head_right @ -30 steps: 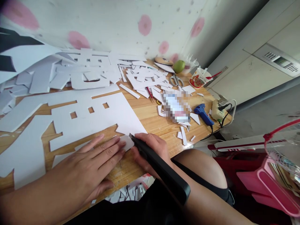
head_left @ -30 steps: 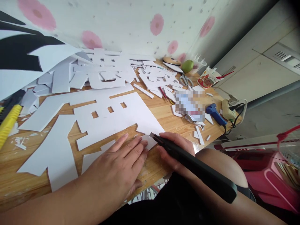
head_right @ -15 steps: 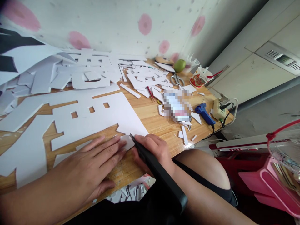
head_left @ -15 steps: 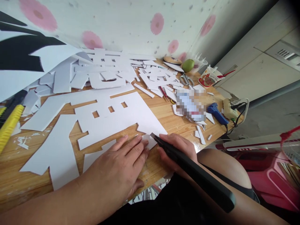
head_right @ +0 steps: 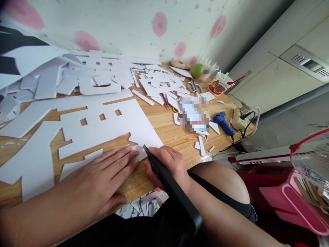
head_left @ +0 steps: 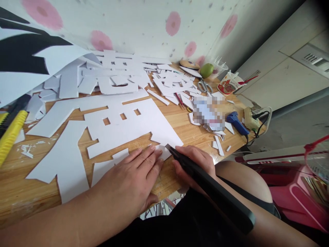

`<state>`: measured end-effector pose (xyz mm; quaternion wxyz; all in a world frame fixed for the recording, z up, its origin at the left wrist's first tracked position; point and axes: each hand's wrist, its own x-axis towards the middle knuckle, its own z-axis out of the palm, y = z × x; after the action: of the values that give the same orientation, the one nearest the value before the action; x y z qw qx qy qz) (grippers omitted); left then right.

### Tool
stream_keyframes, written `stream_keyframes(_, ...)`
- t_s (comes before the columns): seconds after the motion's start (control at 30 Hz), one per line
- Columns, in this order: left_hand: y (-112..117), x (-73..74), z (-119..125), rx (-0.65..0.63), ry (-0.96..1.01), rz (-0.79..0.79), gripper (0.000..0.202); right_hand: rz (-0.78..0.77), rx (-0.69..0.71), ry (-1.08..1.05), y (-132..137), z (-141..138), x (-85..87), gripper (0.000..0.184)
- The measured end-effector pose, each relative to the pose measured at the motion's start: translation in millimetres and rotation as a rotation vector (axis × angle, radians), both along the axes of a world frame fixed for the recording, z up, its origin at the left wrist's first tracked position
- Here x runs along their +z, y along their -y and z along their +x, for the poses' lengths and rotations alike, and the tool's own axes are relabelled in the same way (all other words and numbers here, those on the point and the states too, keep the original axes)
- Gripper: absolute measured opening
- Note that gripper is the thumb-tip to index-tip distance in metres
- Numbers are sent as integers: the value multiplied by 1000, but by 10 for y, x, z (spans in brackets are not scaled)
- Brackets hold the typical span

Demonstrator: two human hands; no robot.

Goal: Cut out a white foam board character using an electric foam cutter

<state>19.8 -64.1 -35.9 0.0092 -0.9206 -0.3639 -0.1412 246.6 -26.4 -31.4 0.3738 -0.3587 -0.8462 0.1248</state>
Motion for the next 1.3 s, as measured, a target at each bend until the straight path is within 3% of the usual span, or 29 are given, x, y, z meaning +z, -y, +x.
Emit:
stream_keyframes(0.3,18,-59,2,-3,41,-22,73,-8,-21,-36,71,8,-8,34)
stream_keyframes(0.83,9,-23,6,-26,-25,-16,74,12,-56,-5,193,7,17,26)
stream_keyframes(1.07,7,-6,11,-12,-40,37,77,-4,-164,-30,294,-43,5,21)
stream_keyframes(1.3,32,-129,34,29,5,12,80,-41,-263,-65,375,-148,-3,17)
